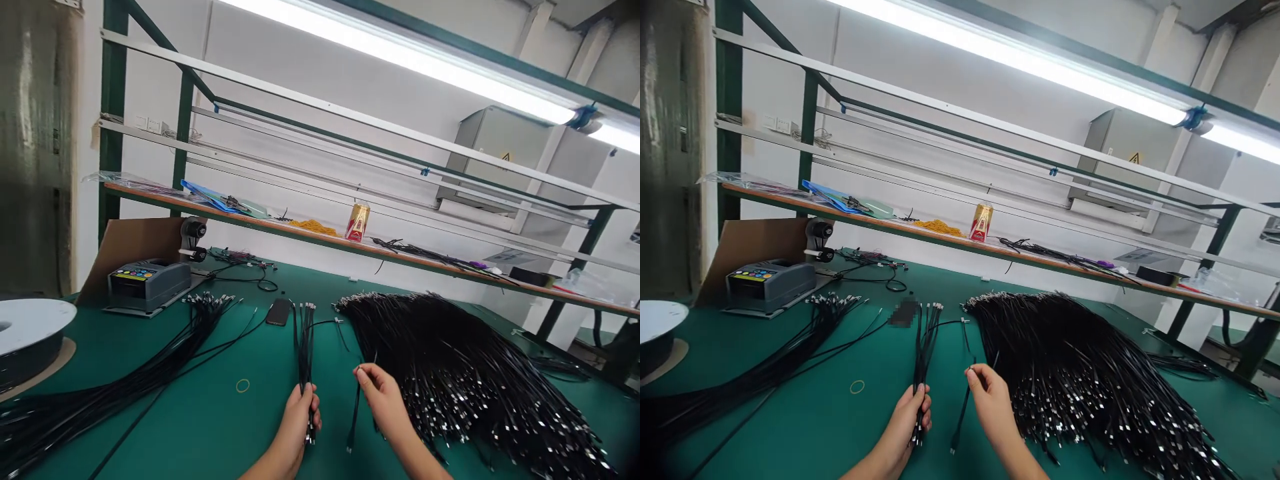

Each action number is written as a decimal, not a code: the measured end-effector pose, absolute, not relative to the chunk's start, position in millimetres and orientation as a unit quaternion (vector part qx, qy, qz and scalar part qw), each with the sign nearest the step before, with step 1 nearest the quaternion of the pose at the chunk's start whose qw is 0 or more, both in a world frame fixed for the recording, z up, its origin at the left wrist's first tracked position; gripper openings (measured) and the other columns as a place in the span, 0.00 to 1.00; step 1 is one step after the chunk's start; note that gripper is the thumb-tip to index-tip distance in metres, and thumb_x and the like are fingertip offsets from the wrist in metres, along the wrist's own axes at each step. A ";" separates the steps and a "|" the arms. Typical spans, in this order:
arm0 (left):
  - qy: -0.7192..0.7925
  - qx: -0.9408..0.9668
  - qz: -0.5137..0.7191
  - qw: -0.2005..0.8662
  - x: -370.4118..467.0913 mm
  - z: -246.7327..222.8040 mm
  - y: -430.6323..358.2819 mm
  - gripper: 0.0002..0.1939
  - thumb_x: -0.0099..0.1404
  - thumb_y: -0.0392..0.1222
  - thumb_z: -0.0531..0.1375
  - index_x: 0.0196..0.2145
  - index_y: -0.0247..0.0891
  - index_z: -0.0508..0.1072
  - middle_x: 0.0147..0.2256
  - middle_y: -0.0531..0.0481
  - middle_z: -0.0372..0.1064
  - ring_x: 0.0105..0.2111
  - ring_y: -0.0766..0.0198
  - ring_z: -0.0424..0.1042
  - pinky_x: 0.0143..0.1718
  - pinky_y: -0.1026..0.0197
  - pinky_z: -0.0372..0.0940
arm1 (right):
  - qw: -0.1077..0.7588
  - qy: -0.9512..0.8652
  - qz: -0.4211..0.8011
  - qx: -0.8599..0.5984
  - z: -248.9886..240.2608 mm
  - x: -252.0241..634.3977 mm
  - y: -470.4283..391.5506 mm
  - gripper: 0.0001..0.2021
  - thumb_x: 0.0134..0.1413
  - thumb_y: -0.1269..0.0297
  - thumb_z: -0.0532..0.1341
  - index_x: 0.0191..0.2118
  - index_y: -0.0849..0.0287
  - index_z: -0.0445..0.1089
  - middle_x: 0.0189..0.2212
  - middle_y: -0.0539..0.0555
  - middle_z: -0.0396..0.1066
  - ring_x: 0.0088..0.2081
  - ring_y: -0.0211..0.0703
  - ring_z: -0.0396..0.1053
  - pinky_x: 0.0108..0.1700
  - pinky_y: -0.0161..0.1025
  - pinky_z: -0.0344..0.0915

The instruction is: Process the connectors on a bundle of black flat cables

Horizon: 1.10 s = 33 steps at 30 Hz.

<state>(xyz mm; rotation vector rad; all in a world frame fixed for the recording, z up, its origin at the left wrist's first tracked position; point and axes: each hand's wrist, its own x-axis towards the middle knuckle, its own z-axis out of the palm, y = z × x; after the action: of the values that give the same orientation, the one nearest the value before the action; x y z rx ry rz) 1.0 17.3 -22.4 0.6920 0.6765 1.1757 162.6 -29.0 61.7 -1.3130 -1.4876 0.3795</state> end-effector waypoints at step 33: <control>0.359 0.492 0.385 0.693 -9.5 3.8 1.1 0.17 0.54 0.48 0.72 0.39 0.36 0.79 0.34 0.48 0.74 0.36 0.60 0.70 0.37 0.63 0.64 | 0.345 -0.669 0.377 -0.540 18.0 162.7 -49.9 0.09 0.62 0.63 0.58 0.30 0.59 0.66 0.23 0.45 0.66 0.26 0.33 0.60 0.28 0.30 0.55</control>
<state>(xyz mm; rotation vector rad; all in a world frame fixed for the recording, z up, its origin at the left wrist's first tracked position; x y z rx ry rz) -9.5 1.1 3.8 1.0993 0.8029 0.8588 162.7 -49.9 18.0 -1.4008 -1.7369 0.9785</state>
